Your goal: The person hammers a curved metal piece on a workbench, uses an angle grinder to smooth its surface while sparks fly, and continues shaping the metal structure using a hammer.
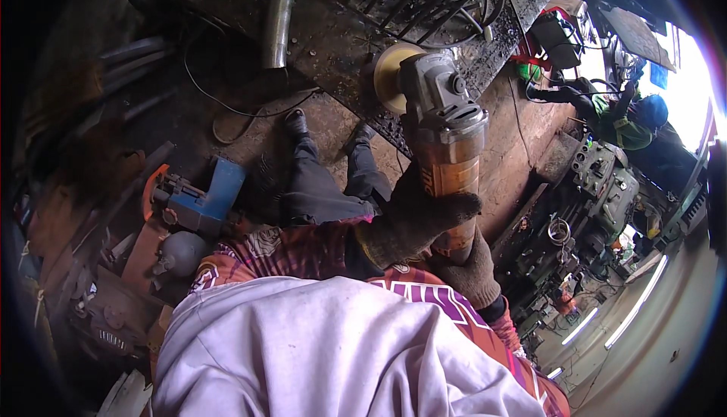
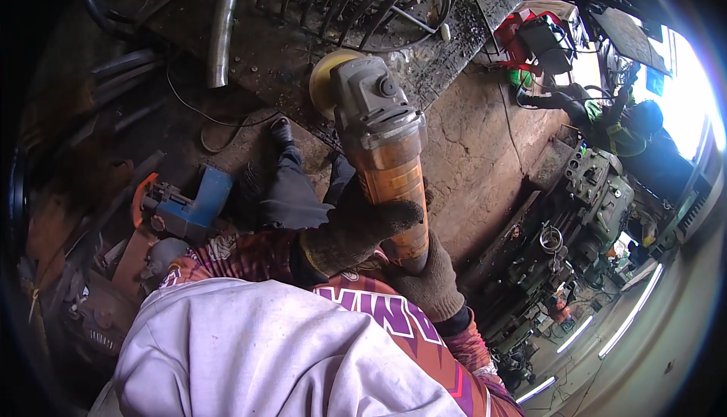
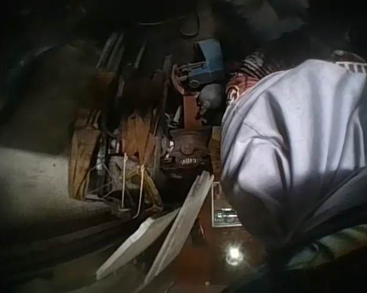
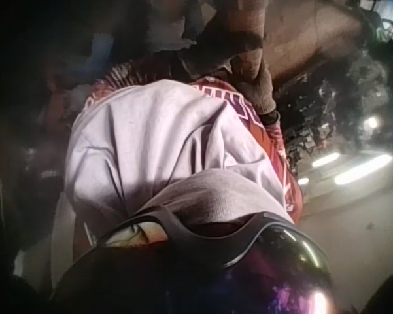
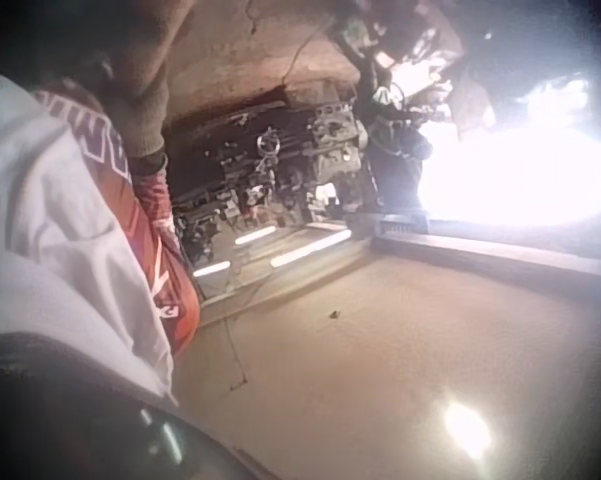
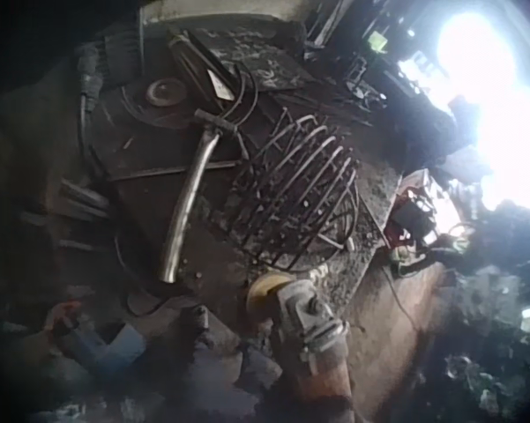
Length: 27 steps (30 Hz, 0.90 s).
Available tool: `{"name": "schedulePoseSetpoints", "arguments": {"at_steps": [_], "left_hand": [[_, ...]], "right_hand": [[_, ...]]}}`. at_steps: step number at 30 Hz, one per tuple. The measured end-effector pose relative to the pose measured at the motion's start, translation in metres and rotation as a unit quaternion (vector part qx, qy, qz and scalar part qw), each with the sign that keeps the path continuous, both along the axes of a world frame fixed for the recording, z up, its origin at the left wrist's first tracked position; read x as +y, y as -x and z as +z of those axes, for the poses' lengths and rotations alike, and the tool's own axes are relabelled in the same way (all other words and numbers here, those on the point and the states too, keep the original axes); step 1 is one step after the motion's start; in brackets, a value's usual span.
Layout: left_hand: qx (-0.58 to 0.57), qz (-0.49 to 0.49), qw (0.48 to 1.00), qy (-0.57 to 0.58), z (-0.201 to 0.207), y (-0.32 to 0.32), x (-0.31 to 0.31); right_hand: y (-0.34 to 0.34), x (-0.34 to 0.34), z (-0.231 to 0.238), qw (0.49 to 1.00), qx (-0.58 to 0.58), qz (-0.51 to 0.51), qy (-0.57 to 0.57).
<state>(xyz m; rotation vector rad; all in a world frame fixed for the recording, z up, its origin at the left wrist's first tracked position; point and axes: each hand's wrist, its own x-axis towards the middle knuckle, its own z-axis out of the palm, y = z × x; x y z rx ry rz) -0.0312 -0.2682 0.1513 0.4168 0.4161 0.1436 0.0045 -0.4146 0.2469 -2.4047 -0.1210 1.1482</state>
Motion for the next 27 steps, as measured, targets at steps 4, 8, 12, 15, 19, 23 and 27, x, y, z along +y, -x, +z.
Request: {"name": "schedulePoseSetpoints", "arguments": {"at_steps": [4,8,12,15,19,23,27], "left_hand": [[0.020,0.001,0.999,-0.045,0.009,0.004,0.010],[0.042,-0.049,0.998,-0.023,0.014,0.009,0.022],[0.058,-0.055,0.992,-0.098,0.012,0.013,0.018],[0.086,-0.045,0.976,-0.196,0.003,0.014,0.011],[0.049,0.006,0.996,-0.079,0.015,0.009,0.014],[0.059,-0.038,0.994,-0.082,0.016,0.006,0.023],[0.037,-0.004,0.999,0.000,0.018,0.003,0.024]], "right_hand": [[-0.002,-0.001,0.001,1.000,-0.010,0.023,0.011],[-0.004,0.009,0.005,1.000,0.002,0.019,0.006],[-0.010,0.013,0.009,0.999,0.046,0.003,0.021],[-0.012,0.014,0.010,0.999,0.017,0.034,-0.005],[-0.011,0.013,0.009,1.000,0.011,0.025,-0.013],[-0.014,0.015,0.010,0.999,0.013,0.038,-0.002],[-0.016,0.018,0.012,0.999,0.020,0.041,0.011]]}}
